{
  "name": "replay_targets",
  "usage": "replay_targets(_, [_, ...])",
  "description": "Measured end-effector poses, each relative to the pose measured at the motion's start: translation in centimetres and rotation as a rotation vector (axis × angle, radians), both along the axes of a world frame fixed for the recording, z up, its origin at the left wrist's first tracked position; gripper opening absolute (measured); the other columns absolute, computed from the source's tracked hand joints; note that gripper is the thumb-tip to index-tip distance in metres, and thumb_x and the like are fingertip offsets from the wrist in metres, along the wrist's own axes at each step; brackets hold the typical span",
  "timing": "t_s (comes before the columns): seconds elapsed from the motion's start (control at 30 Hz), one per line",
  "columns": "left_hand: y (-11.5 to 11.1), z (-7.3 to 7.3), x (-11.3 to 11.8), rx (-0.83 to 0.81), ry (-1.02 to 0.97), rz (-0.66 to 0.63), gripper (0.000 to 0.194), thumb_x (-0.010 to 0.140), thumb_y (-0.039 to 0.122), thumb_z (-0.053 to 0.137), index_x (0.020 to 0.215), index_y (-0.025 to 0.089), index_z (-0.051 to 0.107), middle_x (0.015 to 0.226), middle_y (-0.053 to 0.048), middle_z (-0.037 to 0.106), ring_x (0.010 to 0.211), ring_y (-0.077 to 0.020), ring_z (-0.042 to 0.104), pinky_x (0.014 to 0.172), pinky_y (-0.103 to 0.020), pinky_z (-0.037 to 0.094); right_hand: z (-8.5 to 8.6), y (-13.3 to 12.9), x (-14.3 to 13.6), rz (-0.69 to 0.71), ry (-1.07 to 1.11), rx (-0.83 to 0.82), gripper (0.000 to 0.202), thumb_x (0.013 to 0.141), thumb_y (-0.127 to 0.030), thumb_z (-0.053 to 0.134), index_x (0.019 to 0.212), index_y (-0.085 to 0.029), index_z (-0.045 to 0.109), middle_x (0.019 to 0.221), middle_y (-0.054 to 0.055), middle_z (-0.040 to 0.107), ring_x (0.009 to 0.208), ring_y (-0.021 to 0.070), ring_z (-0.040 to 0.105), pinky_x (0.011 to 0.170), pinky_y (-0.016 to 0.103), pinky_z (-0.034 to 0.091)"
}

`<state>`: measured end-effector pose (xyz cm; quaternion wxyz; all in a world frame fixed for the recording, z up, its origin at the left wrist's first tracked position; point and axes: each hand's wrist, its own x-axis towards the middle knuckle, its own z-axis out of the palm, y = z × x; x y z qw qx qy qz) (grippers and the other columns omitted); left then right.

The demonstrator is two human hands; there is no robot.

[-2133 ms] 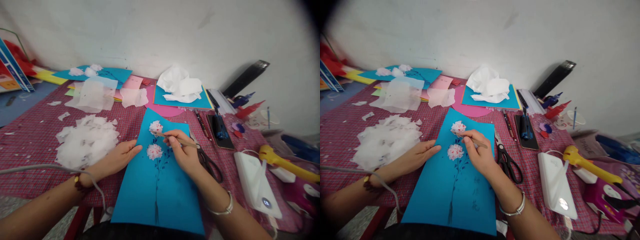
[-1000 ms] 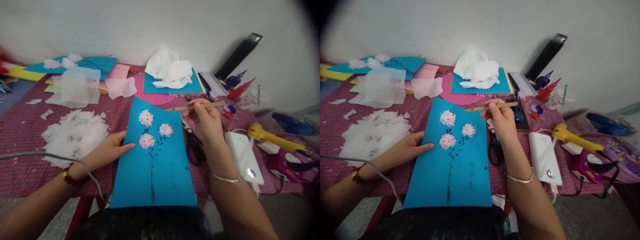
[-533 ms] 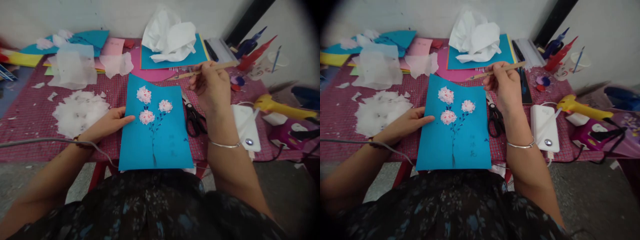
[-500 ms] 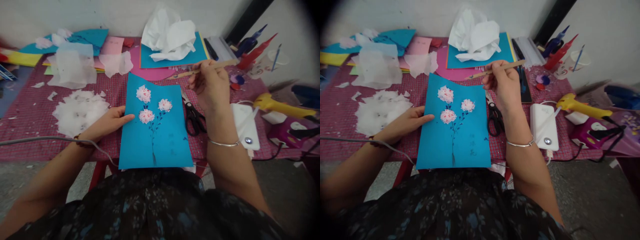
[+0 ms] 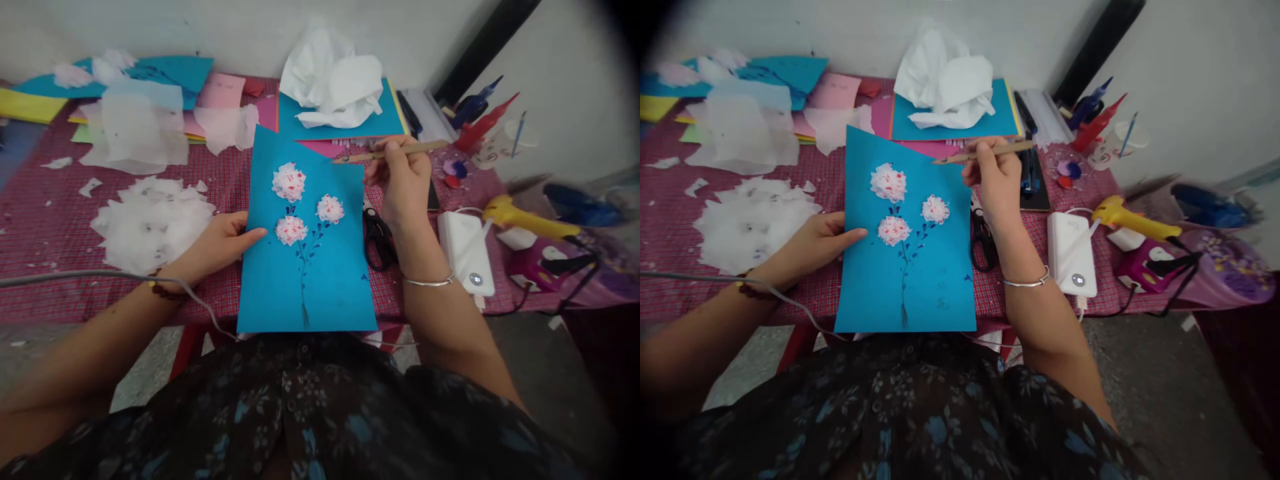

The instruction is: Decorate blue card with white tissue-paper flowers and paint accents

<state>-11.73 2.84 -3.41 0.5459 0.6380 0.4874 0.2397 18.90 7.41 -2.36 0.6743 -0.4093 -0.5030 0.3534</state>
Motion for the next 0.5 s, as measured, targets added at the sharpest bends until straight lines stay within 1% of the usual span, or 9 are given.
replay_targets(0.1, [-0.1,-0.2,-0.1,0.088,-0.013,-0.004,0.031,0.082,0.044,0.062,0.094,0.016,0.067,0.085,-0.006,0.072,0.069,-0.0193,0.065,0.057,-0.028,0.053,0.9,-0.5,0.0,-0.028,0.039,0.101,0.017,0.091,-0.039,0.055,0.083,-0.024,0.058,0.052,-0.007,0.055,0.040,0.0101,0.048,0.042,0.024,0.041])
replay_targets(0.17, [-0.1,-0.1,-0.2,0.166,0.029,-0.007,0.026,0.083,0.041,0.060,0.086,0.016,0.066,0.077,-0.004,0.069,0.064,-0.0174,0.062,0.053,-0.025,0.048,1.4,-0.8,0.1,-0.049,0.045,0.146,0.014,0.091,-0.036,0.053,0.084,-0.024,0.058,0.052,-0.007,0.055,0.040,0.0098,0.046,0.042,0.023,0.040])
replay_targets(0.23, [-0.1,0.0,-0.2,0.240,0.077,0.005,0.023,0.082,0.037,0.058,0.078,0.016,0.063,0.069,-0.001,0.065,0.060,-0.0152,0.057,0.050,-0.023,0.043,1.7,-0.9,0.1,-0.075,0.023,0.152,0.013,0.090,-0.036,0.053,0.085,-0.025,0.058,0.053,-0.008,0.054,0.040,0.0095,0.044,0.042,0.023,0.040])
replay_targets(0.3, [0.0,0.1,-0.3,0.281,0.090,0.015,0.023,0.082,0.037,0.058,0.071,0.016,0.060,0.063,0.001,0.061,0.056,-0.0130,0.053,0.048,-0.022,0.039,1.8,-0.9,0.2,-0.099,-0.004,0.139,0.012,0.090,-0.038,0.052,0.089,-0.026,0.056,0.054,-0.008,0.054,0.040,0.0093,0.043,0.042,0.023,0.040])
replay_targets(0.37, [0.1,-0.1,-0.3,0.276,0.071,-0.005,0.026,0.082,0.038,0.057,0.068,0.017,0.057,0.061,0.002,0.057,0.054,-0.0118,0.049,0.047,-0.021,0.037,1.6,-0.7,0.4,-0.126,-0.025,0.126,0.015,0.091,-0.040,0.050,0.093,-0.027,0.054,0.055,-0.009,0.053,0.041,0.0090,0.043,0.044,0.023,0.041])
replay_targets(0.43, [0.1,-0.3,-0.2,0.249,0.041,-0.027,0.028,0.081,0.040,0.058,0.067,0.017,0.056,0.062,0.002,0.057,0.055,-0.0119,0.048,0.048,-0.021,0.037,1.3,-0.5,0.6,-0.157,-0.025,0.117,0.018,0.092,-0.043,0.048,0.095,-0.026,0.054,0.056,-0.009,0.053,0.042,0.0085,0.045,0.045,0.022,0.041])
replay_targets(0.5, [0.1,-0.5,-0.2,0.194,-0.001,-0.004,0.026,0.079,0.041,0.060,0.067,0.018,0.058,0.064,0.001,0.059,0.057,-0.0137,0.049,0.049,-0.022,0.038,1.0,-0.3,1.0,-0.192,-0.013,0.093,0.021,0.092,-0.045,0.050,0.095,-0.025,0.054,0.056,-0.008,0.054,0.042,0.0082,0.046,0.044,0.022,0.040])
